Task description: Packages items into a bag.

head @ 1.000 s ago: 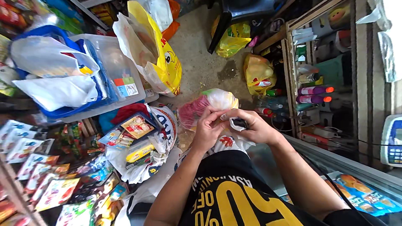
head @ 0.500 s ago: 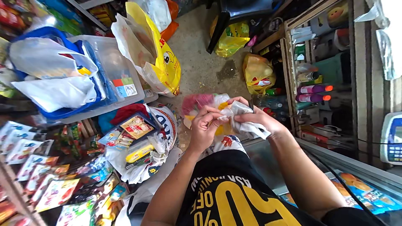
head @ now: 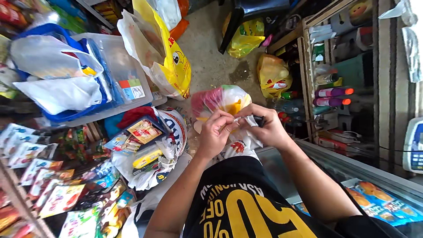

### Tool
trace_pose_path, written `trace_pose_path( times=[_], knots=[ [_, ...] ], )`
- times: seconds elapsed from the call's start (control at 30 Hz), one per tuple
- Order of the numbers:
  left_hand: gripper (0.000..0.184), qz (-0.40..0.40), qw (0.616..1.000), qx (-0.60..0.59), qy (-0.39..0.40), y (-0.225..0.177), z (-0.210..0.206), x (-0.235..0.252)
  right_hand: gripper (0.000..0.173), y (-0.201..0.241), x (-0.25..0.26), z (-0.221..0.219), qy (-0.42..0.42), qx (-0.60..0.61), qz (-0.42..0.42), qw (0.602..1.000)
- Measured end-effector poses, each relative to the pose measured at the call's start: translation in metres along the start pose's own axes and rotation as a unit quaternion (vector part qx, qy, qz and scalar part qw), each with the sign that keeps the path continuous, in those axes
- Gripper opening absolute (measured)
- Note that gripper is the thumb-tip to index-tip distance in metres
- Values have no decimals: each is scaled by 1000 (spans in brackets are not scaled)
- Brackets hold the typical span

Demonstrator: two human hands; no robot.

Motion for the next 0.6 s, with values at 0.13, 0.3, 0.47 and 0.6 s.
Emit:
trace_pose_path(
  times=[0.13,0.3,0.47,0.6],
  knots=[
    [5,-24,999,-29,-9,-4,0,0,22,-8,-2,0,7,49,-79,996],
    [9,28,999,-16,-12,-25,7,6,26,-16,-2,-16,26,83,-5,996],
    [10,3,999,-13,-34,-19,13,0,12,-15,1,-22,28,108,7,994],
    [7,-3,996,-1,-92,-9,19,-1,6,-16,4,-32,66,115,-29,991]
  ],
)
Point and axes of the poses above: each hand's wrist, its own x-axis towards the middle knuckle, its own z-axis out of the back of the hand, y = z × x, the point moved 10 cm from there along x, towards the middle knuckle, and after that the axes turned 10 degrees about y, right-handed, at the moved point
